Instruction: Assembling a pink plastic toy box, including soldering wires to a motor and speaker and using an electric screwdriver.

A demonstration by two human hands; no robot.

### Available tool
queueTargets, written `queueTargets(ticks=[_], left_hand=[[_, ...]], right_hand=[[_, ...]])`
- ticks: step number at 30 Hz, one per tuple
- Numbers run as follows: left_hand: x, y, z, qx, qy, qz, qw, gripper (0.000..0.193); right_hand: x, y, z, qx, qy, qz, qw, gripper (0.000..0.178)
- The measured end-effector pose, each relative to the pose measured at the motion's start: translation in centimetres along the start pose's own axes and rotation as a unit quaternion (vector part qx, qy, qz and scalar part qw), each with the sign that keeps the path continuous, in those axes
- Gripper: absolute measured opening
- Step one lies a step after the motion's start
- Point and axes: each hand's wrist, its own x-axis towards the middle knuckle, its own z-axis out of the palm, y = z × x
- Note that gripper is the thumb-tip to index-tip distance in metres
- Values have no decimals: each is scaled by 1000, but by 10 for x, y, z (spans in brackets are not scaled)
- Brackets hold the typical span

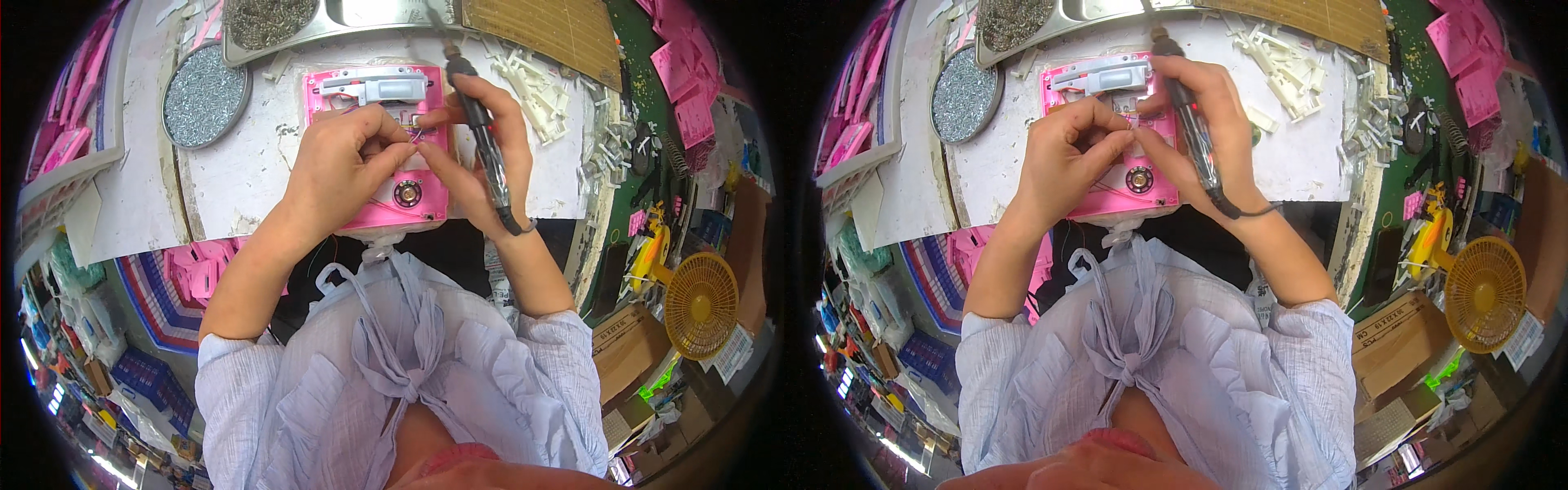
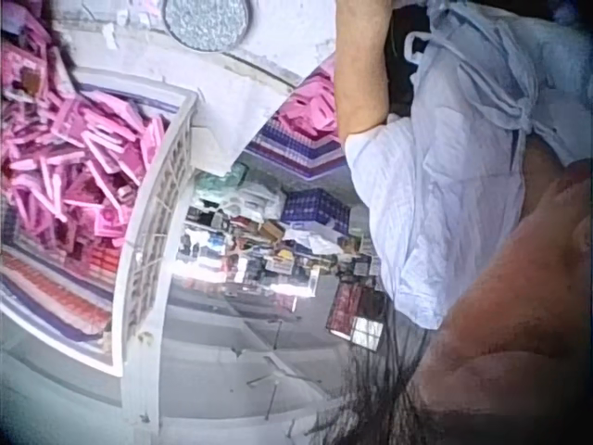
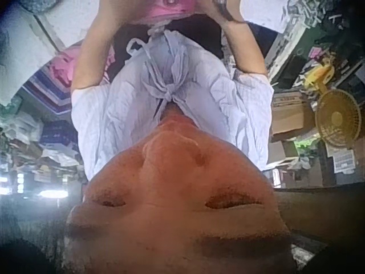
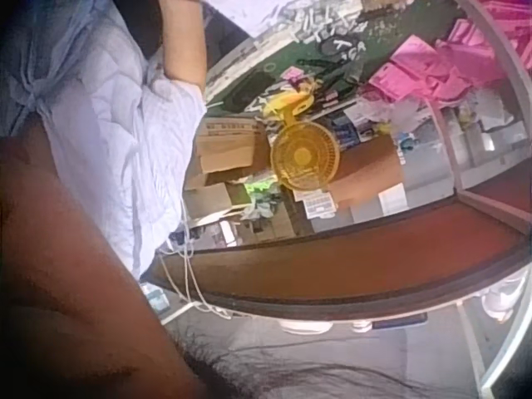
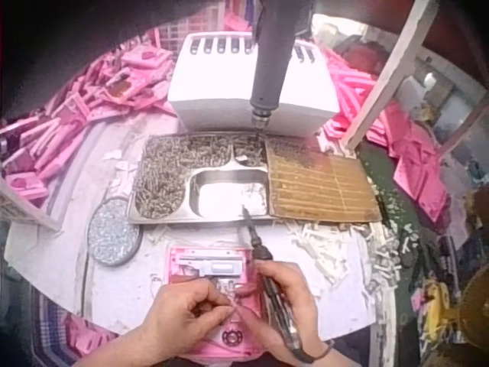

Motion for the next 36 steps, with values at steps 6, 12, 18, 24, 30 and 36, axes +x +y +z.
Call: queueTargets(ticks=[6, 12, 18, 24, 30, 36], left_hand=[[0, -4, 2, -23, 14, -2, 1000, 12], [0, -4, 3, 9, 23, 54, 998, 9], [-3, -1, -6, 106, -19, 131, 986, 10], [-6, 0, -17, 153, -93, 168, 969, 18], [0, 0, -17, 193, -126, 196, 953, 20], [4, 0, -20, 207, -147, 212, 944, 21]], right_hand=[[0, 4, 4, 18, -1, 9, 1000, 61], [-7, 6, 3, 2, 13, -10, 1000, 59], [-12, -1, -38, -67, 19, -71, 995, 48], [-31, -19, -79, 107, -20, 40, 993, 27], [-24, -18, -80, 64, -126, 9, 990, 21], [-17, -20, -78, 33, -184, 28, 982, 20]])
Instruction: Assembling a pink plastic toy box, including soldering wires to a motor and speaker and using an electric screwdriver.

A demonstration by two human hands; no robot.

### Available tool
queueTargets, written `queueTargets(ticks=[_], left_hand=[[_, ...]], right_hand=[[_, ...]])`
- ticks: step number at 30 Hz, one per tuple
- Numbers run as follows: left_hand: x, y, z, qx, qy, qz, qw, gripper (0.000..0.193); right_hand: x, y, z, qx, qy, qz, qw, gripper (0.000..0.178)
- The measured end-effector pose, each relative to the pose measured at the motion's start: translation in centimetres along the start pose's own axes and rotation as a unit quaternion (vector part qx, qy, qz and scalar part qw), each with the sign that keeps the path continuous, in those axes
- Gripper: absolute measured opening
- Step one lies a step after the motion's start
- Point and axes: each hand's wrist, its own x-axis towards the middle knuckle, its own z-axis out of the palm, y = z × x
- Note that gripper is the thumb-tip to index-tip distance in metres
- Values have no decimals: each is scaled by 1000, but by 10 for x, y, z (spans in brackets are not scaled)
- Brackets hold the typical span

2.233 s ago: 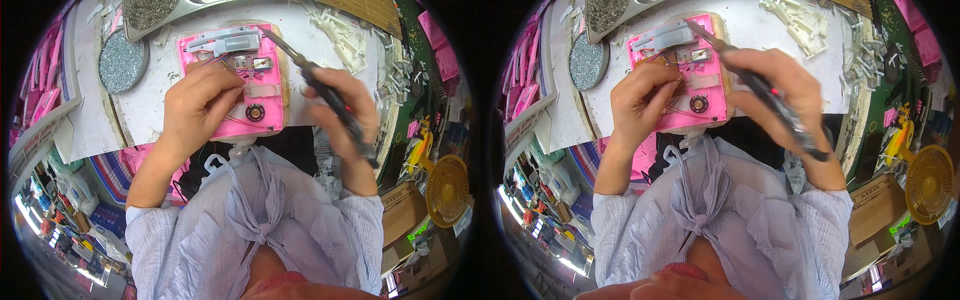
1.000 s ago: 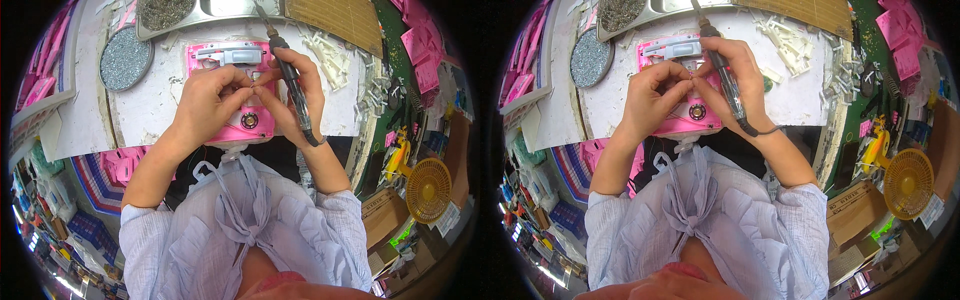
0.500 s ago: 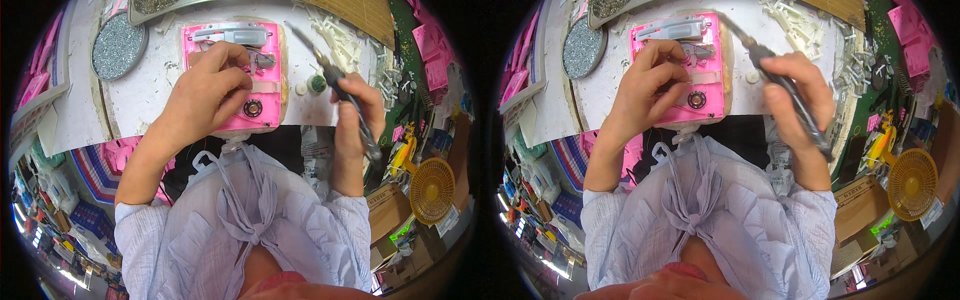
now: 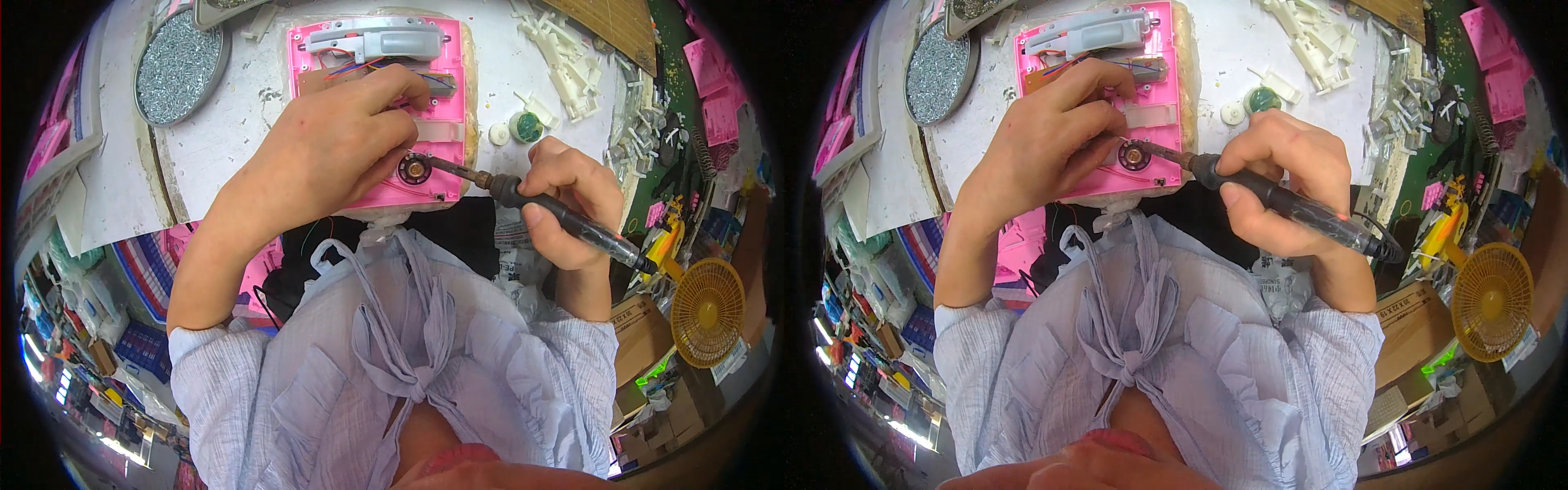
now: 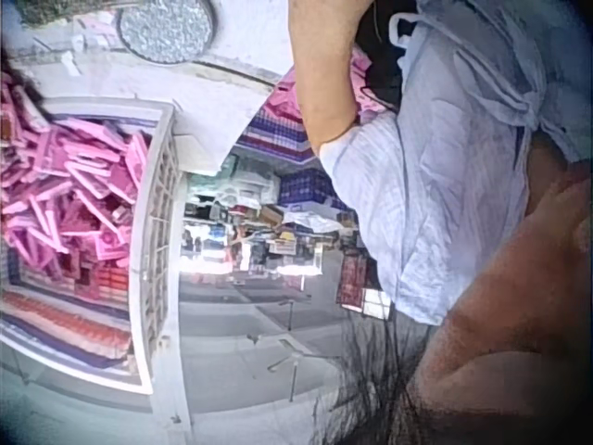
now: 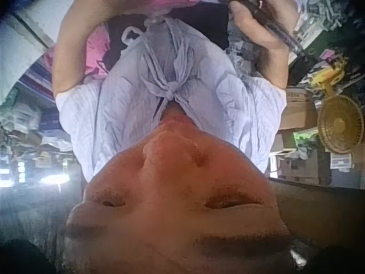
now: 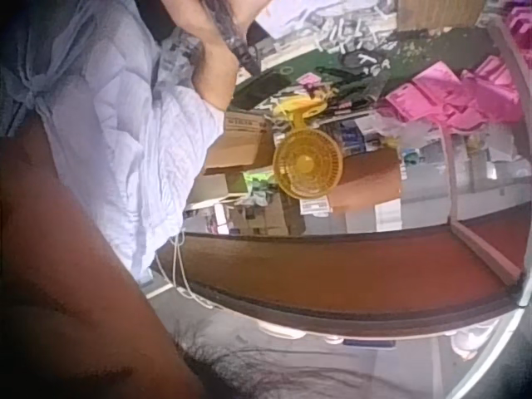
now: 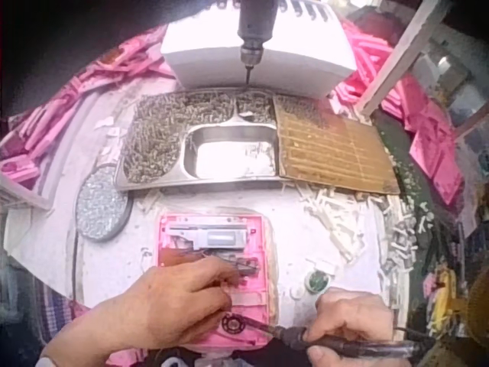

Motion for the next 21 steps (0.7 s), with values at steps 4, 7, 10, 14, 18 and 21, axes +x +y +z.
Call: queueTargets(ticks=[4, 7, 10, 14, 18, 21], left_hand=[[2, -3, -2, -8, -11, 16, 1000, 22], [4, -4, -2, -6, -11, 22, 1000, 22], [4, -3, -2, 9, -11, 26, 1000, 21], [4, -2, -2, 13, -17, 23, 1000, 19], [4, -3, -3, 16, -26, 29, 999, 18], [5, -2, -3, 22, -32, 29, 999, 17]], right_hand=[[4, 0, 0, -2, -7, -6, 1000, 20], [6, -1, 1, 1, -2, -4, 1000, 20], [8, 0, 1, -4, -6, -7, 1000, 20], [10, -2, 1, -18, -17, -9, 1000, 20], [9, -1, 0, -19, -17, -5, 1000, 21], [9, -1, 1, -16, -9, 1, 1000, 21]])
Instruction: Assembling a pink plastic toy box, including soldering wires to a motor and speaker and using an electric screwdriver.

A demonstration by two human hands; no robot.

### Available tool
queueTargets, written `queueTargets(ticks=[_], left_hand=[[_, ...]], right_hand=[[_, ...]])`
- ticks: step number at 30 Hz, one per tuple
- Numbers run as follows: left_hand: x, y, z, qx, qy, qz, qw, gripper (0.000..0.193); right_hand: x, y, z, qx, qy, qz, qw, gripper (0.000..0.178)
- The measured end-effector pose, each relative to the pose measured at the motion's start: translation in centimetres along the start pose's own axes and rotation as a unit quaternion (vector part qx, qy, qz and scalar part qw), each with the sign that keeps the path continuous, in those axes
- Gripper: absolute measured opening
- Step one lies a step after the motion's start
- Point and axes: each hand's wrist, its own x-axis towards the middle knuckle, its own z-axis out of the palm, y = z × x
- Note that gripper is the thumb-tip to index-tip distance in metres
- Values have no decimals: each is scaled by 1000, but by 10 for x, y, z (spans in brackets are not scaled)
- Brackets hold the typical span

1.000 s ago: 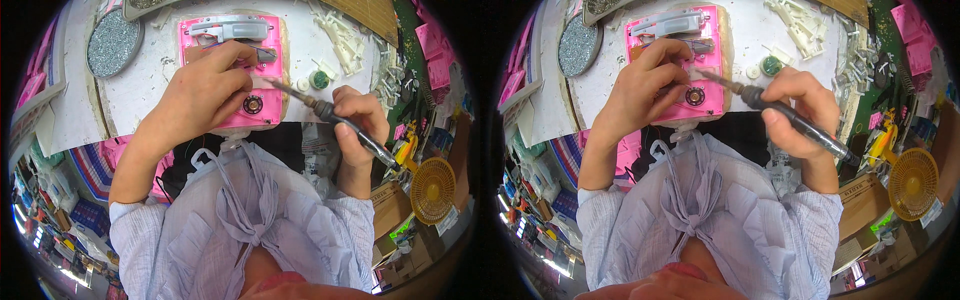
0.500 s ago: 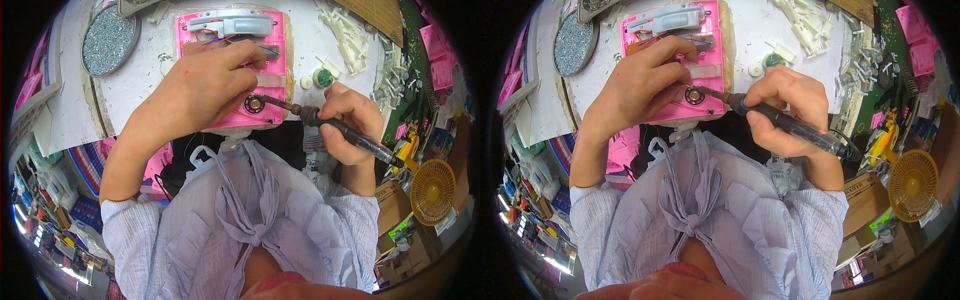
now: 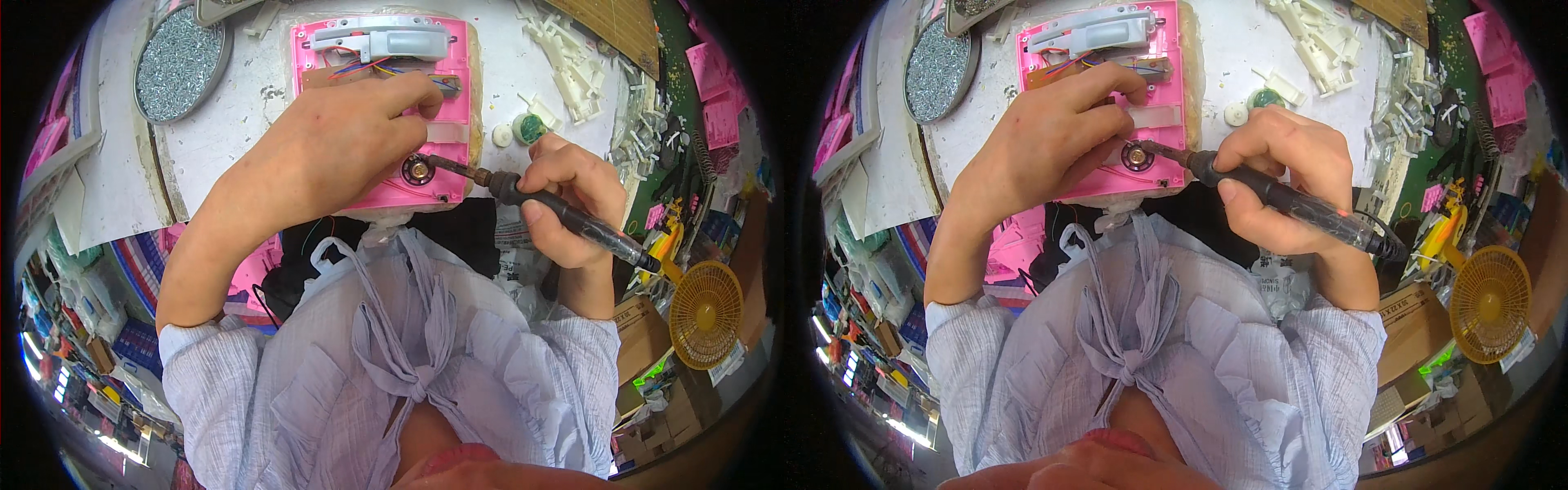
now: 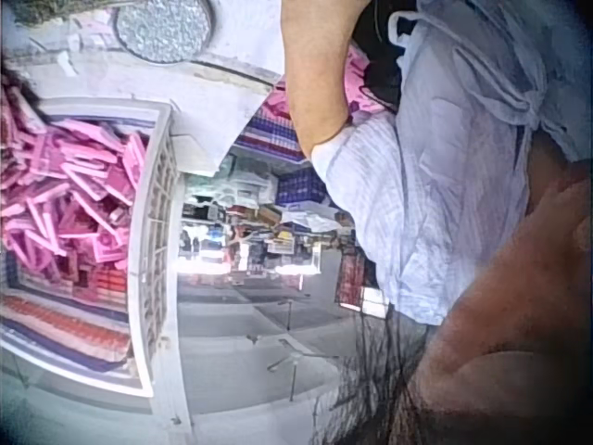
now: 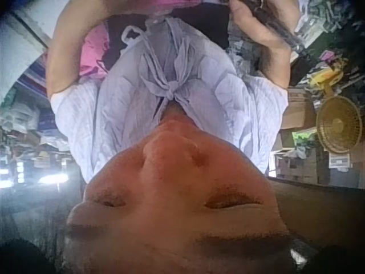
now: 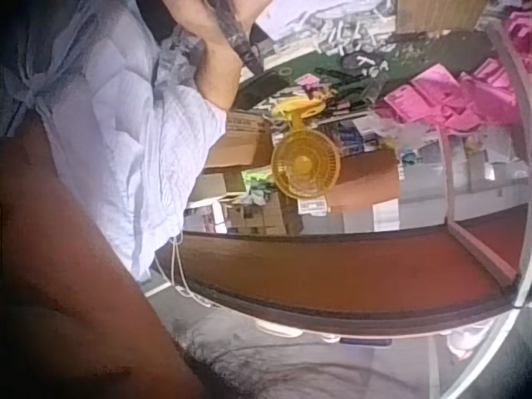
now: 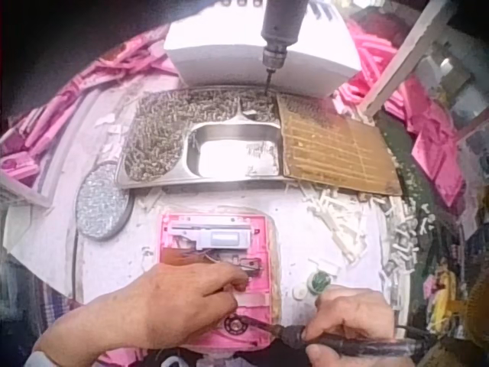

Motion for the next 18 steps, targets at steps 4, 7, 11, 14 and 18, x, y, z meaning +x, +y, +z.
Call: queueTargets(ticks=[4, 7, 11, 14, 18], left_hand=[[1, 1, 1, 18, -4, 1, 1000, 16], [2, 1, 0, 30, -6, 4, 1000, 16], [1, 1, 0, 27, -10, 2, 1000, 17], [1, 1, 1, 23, -16, -4, 1000, 19], [1, 0, 1, 22, -21, -5, 1000, 20]], right_hand=[[1, 0, 1, -1, 1, -2, 1000, 21], [1, 1, 1, 0, -2, 0, 1000, 21], [1, 0, 1, -1, -2, 12, 1000, 20], [1, 1, 1, -2, -6, 10, 1000, 20], [1, -4, 0, 18, -4, 65, 998, 20]])
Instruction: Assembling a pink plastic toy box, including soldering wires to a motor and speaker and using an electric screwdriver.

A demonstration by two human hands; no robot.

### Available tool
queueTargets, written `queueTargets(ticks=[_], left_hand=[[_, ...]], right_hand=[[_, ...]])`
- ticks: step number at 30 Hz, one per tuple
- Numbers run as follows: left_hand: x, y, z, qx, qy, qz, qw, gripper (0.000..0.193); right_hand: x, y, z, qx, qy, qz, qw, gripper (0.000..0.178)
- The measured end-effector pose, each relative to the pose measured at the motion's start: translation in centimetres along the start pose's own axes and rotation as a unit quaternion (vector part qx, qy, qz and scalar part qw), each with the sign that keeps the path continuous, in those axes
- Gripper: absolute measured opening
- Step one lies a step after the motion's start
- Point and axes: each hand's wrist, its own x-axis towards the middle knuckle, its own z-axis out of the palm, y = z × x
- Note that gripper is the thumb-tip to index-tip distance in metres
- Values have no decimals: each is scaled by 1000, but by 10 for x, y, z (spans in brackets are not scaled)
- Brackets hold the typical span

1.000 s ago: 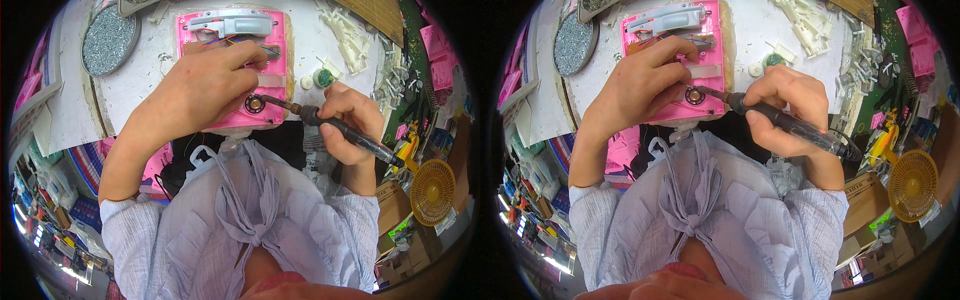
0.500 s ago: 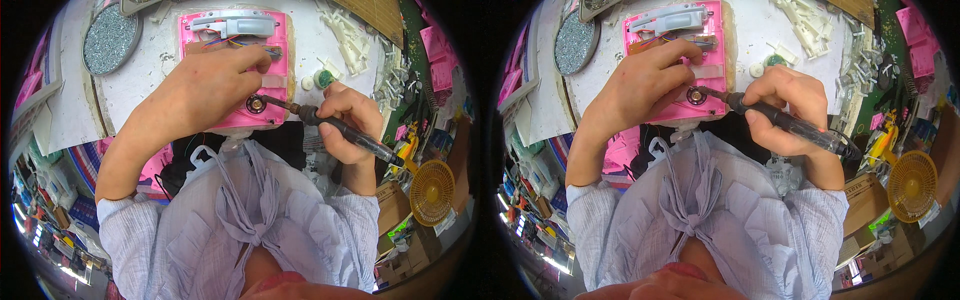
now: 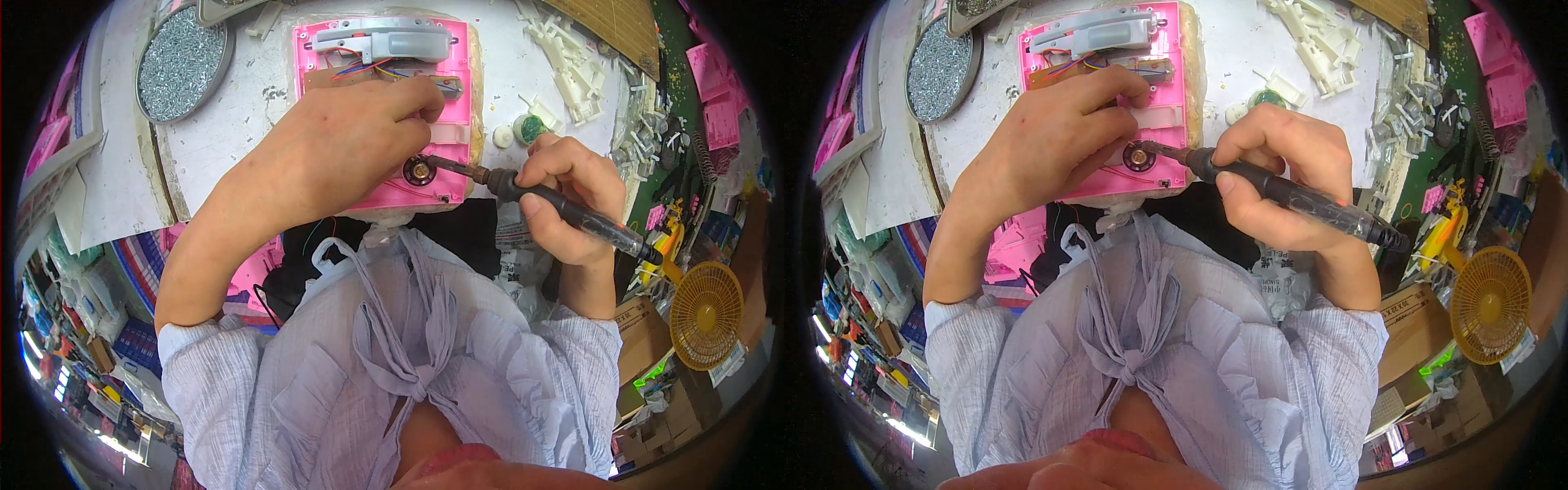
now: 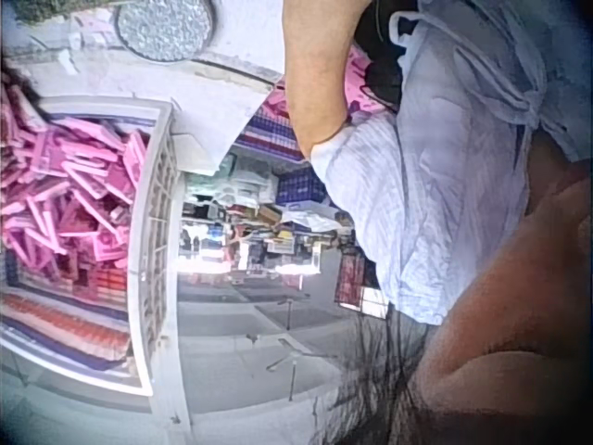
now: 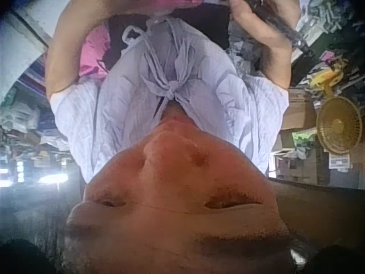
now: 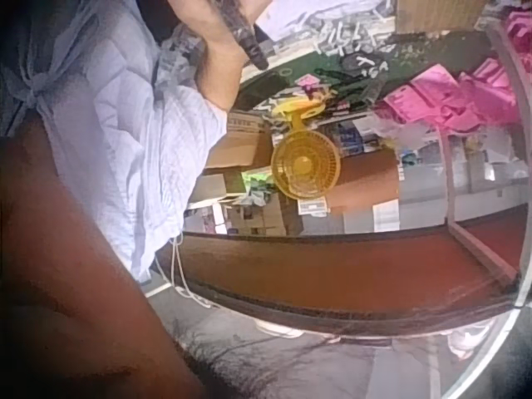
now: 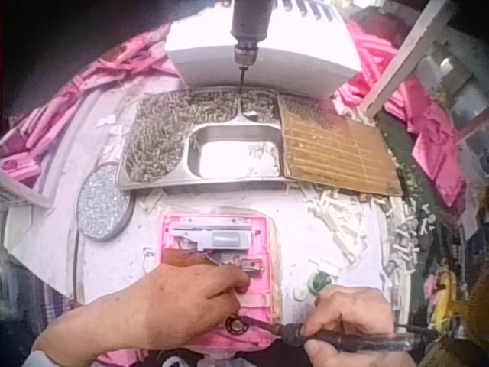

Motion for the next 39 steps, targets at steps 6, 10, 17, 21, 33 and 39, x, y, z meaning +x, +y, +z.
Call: queueTargets(ticks=[6, 10, 17, 21, 33, 39], left_hand=[[0, 1, -1, 7, -6, -1, 1000, 19], [1, 0, -1, 14, -7, 2, 1000, 18], [2, 1, -3, 12, -11, 2, 1000, 17], [2, 2, -3, 9, -6, 1, 1000, 17], [4, 3, -6, -10, -13, -5, 1000, 19], [3, 0, -6, -39, -6, -9, 999, 21]], right_hand=[[-1, -2, -3, 13, 6, -8, 1000, 20], [-5, -5, -8, 8, 30, -21, 999, 20], [-7, -6, -10, 0, 47, -46, 998, 21], [-7, -6, -10, 1, 47, -52, 998, 21], [-9, -8, -9, -21, 50, -55, 997, 21], [-10, -6, -10, -22, 54, -61, 996, 20]])
